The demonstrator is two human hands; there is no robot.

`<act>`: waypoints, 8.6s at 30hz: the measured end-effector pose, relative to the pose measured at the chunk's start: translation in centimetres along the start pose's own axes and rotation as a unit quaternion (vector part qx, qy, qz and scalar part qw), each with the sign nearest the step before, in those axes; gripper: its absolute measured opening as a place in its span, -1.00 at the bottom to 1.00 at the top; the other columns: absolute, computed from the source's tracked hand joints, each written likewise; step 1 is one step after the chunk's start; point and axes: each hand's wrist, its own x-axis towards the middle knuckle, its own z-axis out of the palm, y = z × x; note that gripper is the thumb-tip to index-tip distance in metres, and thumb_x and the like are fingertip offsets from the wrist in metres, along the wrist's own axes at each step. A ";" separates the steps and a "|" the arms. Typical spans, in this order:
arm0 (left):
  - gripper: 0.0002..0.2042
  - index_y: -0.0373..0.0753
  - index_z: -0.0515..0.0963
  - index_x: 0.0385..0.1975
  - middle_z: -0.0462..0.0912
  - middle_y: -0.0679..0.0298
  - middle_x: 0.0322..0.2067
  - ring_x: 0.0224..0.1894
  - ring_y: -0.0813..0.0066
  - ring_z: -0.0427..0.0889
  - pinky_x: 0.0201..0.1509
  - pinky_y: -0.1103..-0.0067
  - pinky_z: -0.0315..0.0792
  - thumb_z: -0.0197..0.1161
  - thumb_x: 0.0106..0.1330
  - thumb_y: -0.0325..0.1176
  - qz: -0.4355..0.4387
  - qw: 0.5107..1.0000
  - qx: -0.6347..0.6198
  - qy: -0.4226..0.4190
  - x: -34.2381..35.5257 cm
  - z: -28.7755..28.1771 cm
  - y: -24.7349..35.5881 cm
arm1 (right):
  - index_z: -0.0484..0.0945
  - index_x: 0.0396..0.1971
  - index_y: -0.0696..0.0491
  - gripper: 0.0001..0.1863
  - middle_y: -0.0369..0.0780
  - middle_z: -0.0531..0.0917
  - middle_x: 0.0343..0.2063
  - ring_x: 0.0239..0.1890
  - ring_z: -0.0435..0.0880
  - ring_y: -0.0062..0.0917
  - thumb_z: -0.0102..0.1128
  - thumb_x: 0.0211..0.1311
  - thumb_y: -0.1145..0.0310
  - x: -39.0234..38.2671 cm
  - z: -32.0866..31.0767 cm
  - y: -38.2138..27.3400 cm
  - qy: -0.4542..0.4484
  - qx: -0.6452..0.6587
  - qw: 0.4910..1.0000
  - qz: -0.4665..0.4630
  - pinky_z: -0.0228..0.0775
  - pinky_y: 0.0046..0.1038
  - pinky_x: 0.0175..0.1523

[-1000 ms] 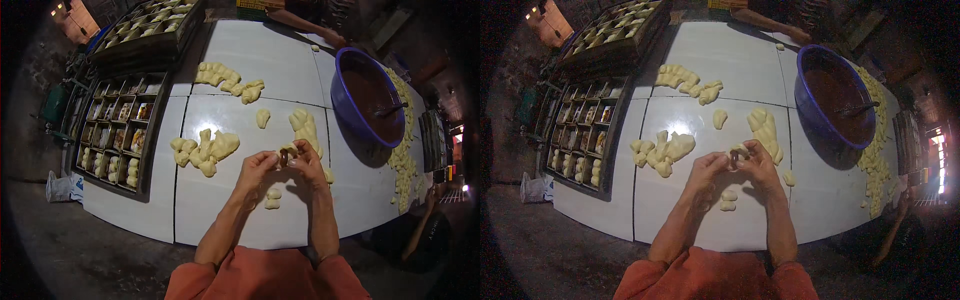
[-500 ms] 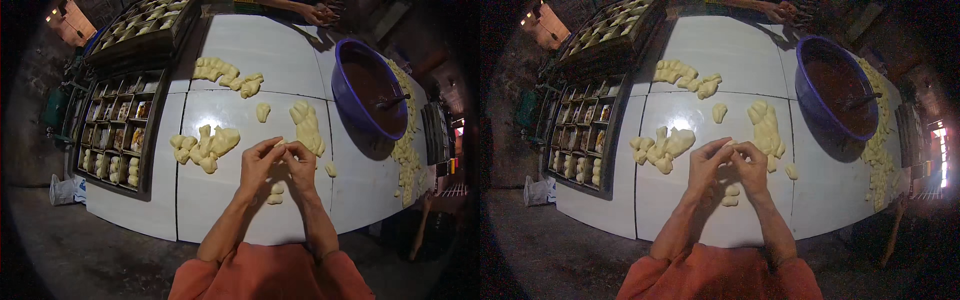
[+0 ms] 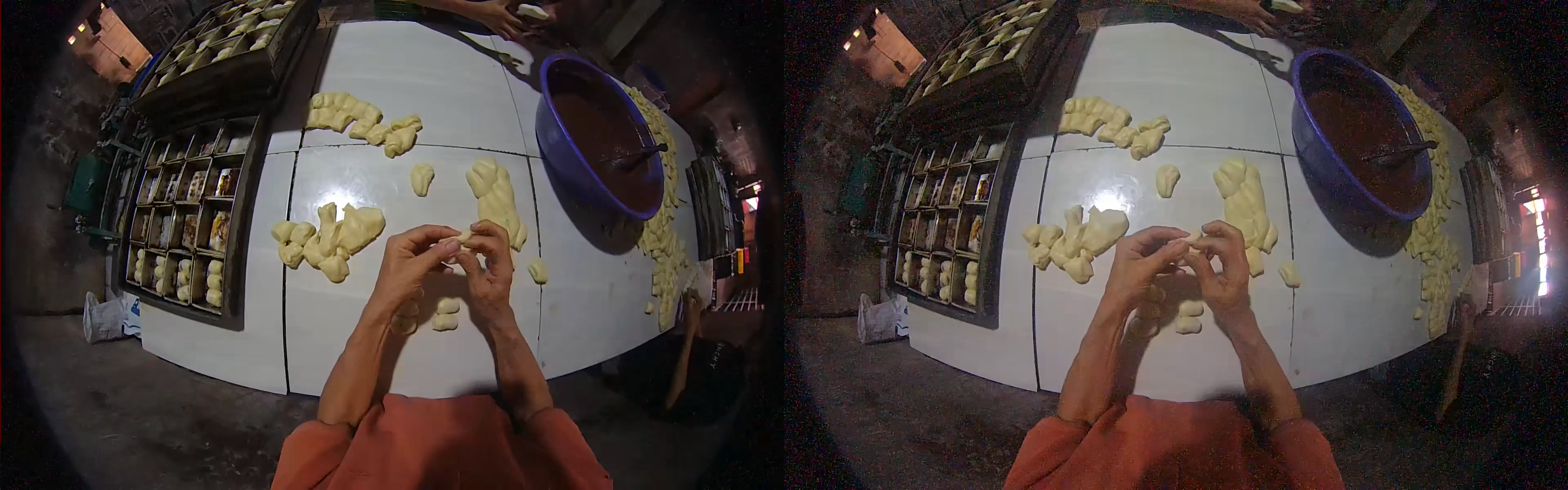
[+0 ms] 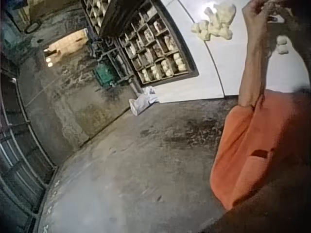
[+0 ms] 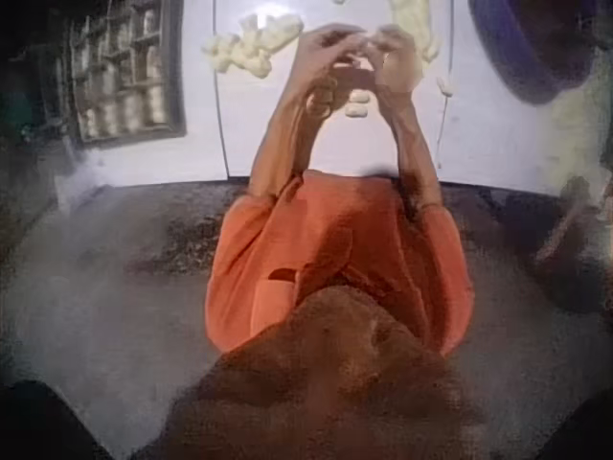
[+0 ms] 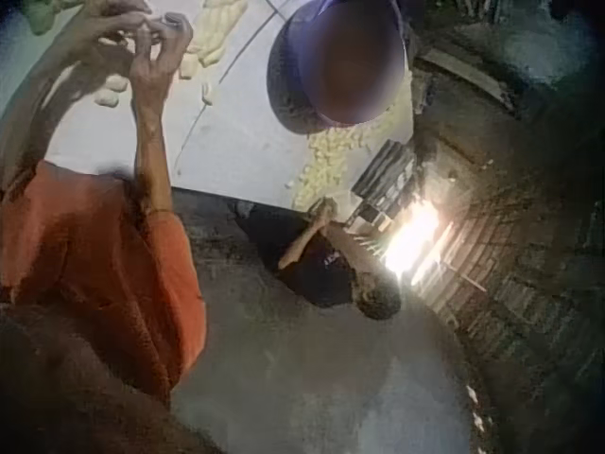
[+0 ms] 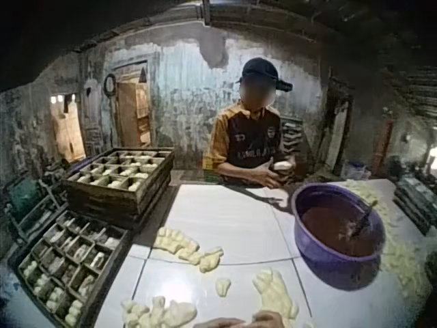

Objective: The person shapes portions of dough by hand, fills them, rolls them into uniform shapes, and places them into rows inside metal baking pans.

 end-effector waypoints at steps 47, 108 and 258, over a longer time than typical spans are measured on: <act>-0.70 -0.33 0.47 -0.15 0.51 -0.07 -0.14 -0.14 -0.13 0.63 -0.07 0.17 0.53 0.33 0.11 -0.47 0.078 0.757 0.638 -0.122 -5.9 -4.2 -2.6 | 0.42 -0.19 0.22 -0.60 -0.10 0.51 -0.31 -0.36 0.54 -0.29 0.28 -0.12 0.57 -4.9 0.3 -5.0 -0.311 -0.259 0.914 0.042 0.45 -0.37 -0.31; -0.46 -0.26 0.52 0.25 0.61 0.02 0.16 0.12 0.24 0.62 0.01 0.39 0.55 0.40 0.21 -0.49 0.087 0.818 0.510 0.250 -22.1 -33.4 19.4 | 0.60 -0.04 0.17 -0.65 -0.07 0.70 -0.22 -0.14 0.69 -0.26 0.29 0.21 0.32 9.5 8.9 10.4 0.030 -0.429 0.898 0.089 0.52 -0.22 0.00; -0.64 -0.33 0.60 0.08 0.72 0.14 -0.32 -0.40 0.29 0.65 -0.18 0.44 0.55 0.09 0.54 -0.18 -0.021 0.942 0.315 0.111 -11.0 -9.0 -1.2 | 0.63 -0.13 0.17 -0.80 -0.09 0.69 -0.25 -0.26 0.71 -0.28 0.24 0.35 0.39 -7.3 8.6 -3.8 -0.164 -0.128 0.956 0.206 0.56 -0.36 -0.14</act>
